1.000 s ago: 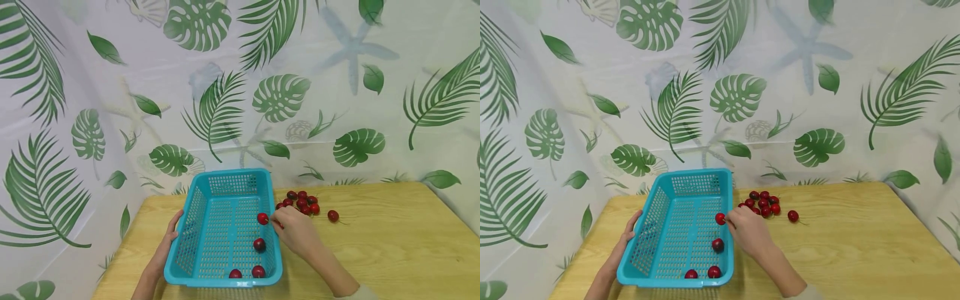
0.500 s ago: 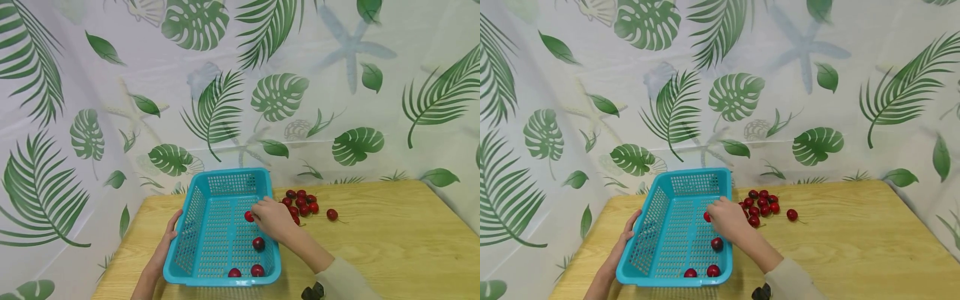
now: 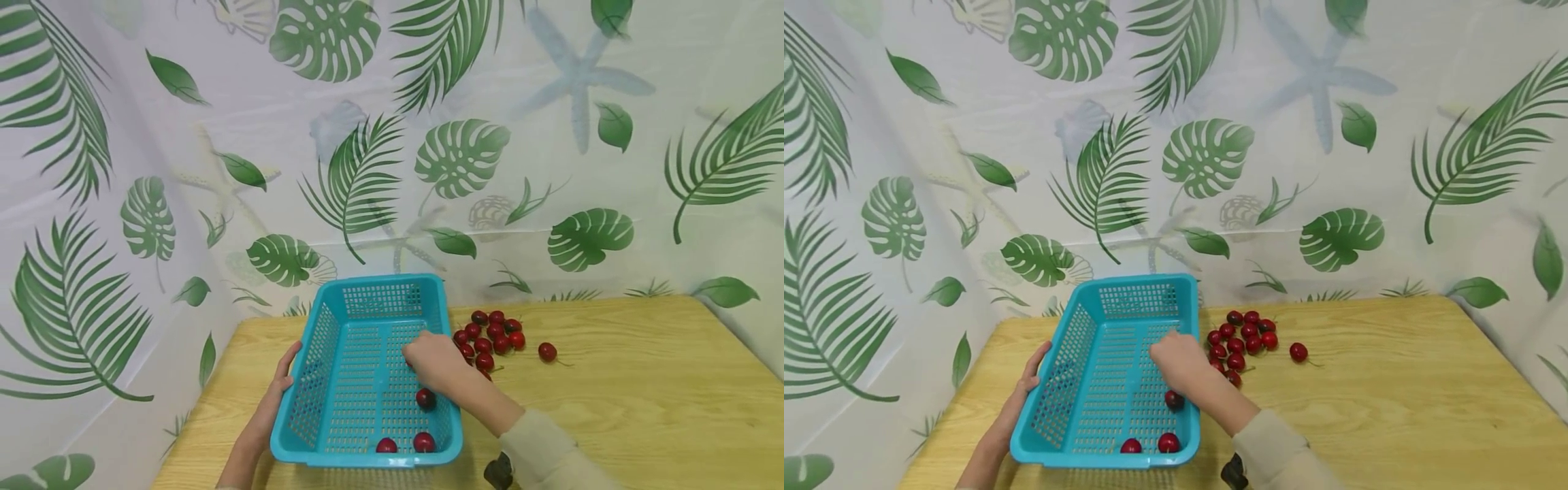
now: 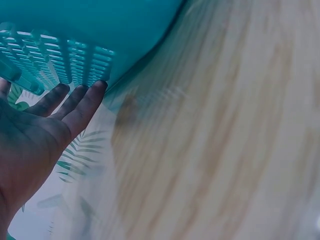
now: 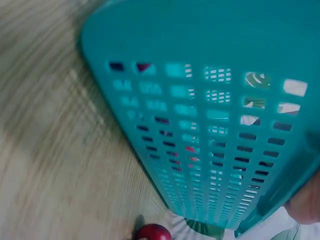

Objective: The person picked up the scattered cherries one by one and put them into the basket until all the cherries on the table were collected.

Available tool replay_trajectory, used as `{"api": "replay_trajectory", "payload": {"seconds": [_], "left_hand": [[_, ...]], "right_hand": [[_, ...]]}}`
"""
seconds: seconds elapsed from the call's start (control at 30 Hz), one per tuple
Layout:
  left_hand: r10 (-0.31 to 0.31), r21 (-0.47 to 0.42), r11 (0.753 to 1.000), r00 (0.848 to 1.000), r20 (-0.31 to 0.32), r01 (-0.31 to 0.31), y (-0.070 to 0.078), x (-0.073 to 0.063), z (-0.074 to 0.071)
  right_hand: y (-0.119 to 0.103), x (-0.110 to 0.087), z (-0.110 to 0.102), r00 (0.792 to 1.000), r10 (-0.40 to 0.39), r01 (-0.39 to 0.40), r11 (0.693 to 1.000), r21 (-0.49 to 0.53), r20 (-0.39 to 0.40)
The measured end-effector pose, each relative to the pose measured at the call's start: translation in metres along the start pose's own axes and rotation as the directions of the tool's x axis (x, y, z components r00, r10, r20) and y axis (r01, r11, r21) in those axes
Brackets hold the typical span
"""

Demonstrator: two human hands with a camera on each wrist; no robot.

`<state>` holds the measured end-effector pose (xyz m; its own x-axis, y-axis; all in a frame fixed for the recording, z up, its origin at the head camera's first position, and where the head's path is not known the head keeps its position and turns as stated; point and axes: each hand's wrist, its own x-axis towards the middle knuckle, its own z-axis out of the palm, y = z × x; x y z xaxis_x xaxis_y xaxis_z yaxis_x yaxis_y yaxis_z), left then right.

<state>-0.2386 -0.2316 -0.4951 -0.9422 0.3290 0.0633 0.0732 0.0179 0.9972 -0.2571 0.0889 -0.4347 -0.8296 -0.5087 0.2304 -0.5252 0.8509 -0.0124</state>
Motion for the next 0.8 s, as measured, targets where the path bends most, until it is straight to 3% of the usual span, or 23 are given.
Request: {"api": "replay_trajectory", "payload": {"seconds": [0.1,0.37,0.6,0.7,0.8], "left_hand": [[-0.004,0.0,1.0,1.0,0.0,0.004,-0.001,0.0009,0.0013],[0.008,0.024,1.0,1.0,-0.012,-0.008,-0.002,0.0015,0.0026],[0.003,0.008,1.0,1.0,-0.005,-0.003,-0.0021,0.0,0.0028],[0.003,0.014,1.0,1.0,-0.006,-0.003,-0.0012,0.0001,0.0025],[0.004,0.028,1.0,1.0,-0.011,-0.004,-0.0002,0.0003,0.0024]], "right_hand": [[-0.0012,-0.001,0.0008,0.999,0.006,-0.005,0.999,-0.034,0.044],[-0.0018,-0.0012,0.0029,0.999,0.002,0.0,0.999,-0.035,0.05],[0.0017,-0.0033,0.002,0.995,0.009,-0.02,0.993,0.115,0.096],[0.0022,-0.0042,0.0002,0.998,0.027,-0.035,0.985,0.168,0.049],[0.0021,-0.0054,-0.001,0.998,0.039,-0.027,0.977,0.21,-0.057]]}}
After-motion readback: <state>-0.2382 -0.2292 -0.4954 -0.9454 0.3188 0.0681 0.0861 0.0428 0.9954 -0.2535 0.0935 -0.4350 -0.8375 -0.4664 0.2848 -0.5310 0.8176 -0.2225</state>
